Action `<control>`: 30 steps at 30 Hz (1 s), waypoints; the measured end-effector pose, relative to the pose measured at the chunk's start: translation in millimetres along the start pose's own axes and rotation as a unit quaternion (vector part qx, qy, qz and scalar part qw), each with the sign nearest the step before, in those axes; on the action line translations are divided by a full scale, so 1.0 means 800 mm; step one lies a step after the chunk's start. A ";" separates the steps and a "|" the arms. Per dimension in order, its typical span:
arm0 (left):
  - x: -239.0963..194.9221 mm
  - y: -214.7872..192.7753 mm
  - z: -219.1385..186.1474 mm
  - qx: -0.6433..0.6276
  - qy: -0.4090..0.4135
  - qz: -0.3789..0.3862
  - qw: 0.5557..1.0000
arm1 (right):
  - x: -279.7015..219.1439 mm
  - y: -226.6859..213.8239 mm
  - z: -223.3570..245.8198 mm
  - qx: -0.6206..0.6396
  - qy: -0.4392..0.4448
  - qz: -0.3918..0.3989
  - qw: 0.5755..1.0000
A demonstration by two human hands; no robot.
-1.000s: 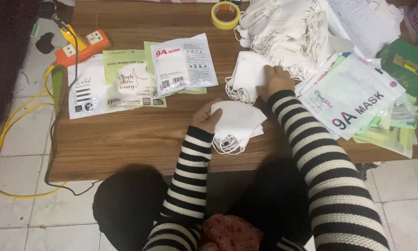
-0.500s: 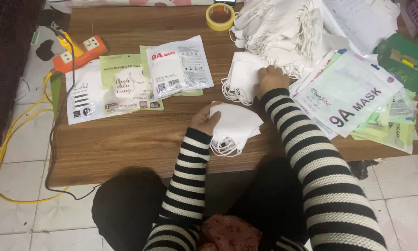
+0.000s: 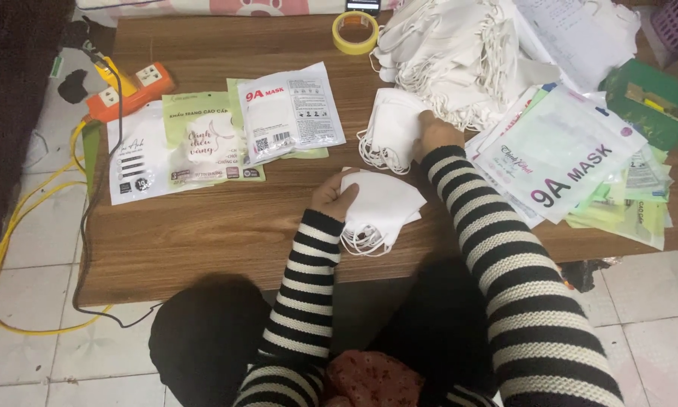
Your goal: Folding and stacking face masks for packaging
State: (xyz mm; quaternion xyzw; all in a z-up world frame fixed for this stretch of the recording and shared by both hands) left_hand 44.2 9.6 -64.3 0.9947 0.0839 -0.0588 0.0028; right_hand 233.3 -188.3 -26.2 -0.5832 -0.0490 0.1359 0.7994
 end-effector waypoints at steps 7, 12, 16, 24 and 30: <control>0.001 0.002 0.007 -0.024 0.013 -0.001 1.000 | -0.017 -0.026 0.017 -0.007 -0.018 -0.052 0.998; 0.000 0.002 0.009 -0.023 0.007 0.011 1.000 | 0.003 -0.002 -0.003 -0.013 -0.003 -0.038 0.999; 0.000 0.001 0.008 -0.023 -0.015 0.012 1.000 | -0.009 -0.018 0.011 0.006 -0.003 -0.027 1.000; -0.025 0.005 -0.050 -0.001 0.033 -0.044 0.999 | -0.019 -0.048 0.011 0.133 -0.006 -0.076 0.988; -0.013 0.000 -0.011 0.094 0.021 -0.008 0.995 | -0.028 -0.065 -0.013 0.428 -0.103 -0.125 0.889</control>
Point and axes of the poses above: each hand's wrist, its own x-axis towards the middle knuckle, its own y-axis out of the palm, z = x × y, the point moved 3 cm from there along x, towards the middle knuckle, and after that the axes turned 12 degrees about x, right-handed, at the moved point
